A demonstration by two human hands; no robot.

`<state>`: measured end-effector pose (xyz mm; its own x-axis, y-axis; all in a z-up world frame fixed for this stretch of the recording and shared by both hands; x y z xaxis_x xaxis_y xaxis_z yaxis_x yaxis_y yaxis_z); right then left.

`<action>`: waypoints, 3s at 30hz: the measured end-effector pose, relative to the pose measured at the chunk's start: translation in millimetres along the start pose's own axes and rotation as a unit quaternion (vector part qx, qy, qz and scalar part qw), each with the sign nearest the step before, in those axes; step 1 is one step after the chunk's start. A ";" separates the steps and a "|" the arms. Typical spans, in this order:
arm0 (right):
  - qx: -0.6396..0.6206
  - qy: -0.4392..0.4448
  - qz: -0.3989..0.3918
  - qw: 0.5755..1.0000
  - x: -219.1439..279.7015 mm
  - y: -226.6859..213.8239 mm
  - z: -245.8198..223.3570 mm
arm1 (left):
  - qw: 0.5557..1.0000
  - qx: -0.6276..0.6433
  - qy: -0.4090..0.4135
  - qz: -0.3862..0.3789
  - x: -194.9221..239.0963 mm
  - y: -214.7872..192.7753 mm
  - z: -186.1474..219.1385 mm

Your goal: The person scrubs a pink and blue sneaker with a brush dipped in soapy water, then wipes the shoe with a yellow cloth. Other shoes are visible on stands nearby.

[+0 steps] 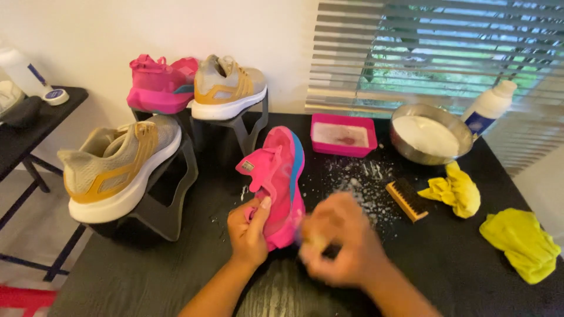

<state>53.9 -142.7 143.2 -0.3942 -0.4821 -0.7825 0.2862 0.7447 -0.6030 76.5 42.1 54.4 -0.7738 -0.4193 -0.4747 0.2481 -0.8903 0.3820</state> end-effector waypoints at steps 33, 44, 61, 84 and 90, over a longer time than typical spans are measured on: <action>-0.092 0.081 -0.117 0.986 6.9 32.2 37.8 | 0.987 0.103 -0.028 -0.121 8.0 27.3 8.9; -0.115 0.079 -0.070 0.988 12.1 31.8 49.0 | 0.986 0.153 -0.012 -0.060 5.0 1.8 -20.3; -0.069 0.068 -0.030 0.995 2.4 8.4 16.2 | 0.997 0.055 -0.021 -0.058 7.4 16.6 -5.7; 0.036 -0.017 -0.025 0.999 1.8 11.0 -21.9 | 0.998 0.024 0.006 -0.050 3.2 20.4 1.6; 0.026 0.089 0.004 0.996 -7.6 -11.6 7.4 | 0.997 0.055 0.007 -0.048 3.9 17.4 2.5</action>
<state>60.1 -151.1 154.9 -0.5379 -0.3831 -0.7509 0.3342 0.7208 -0.6072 76.3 25.4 61.2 -0.7818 -0.3374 -0.5244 0.1076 -0.9014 0.4194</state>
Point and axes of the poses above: each hand's wrist, its own x-axis away from the middle knuckle, its own y-axis out of the palm, z = x × y, the point moved 10 cm from there along -x, towards the middle knuckle, and after that the axes turned 15 degrees about x, right-handed, at the moved point
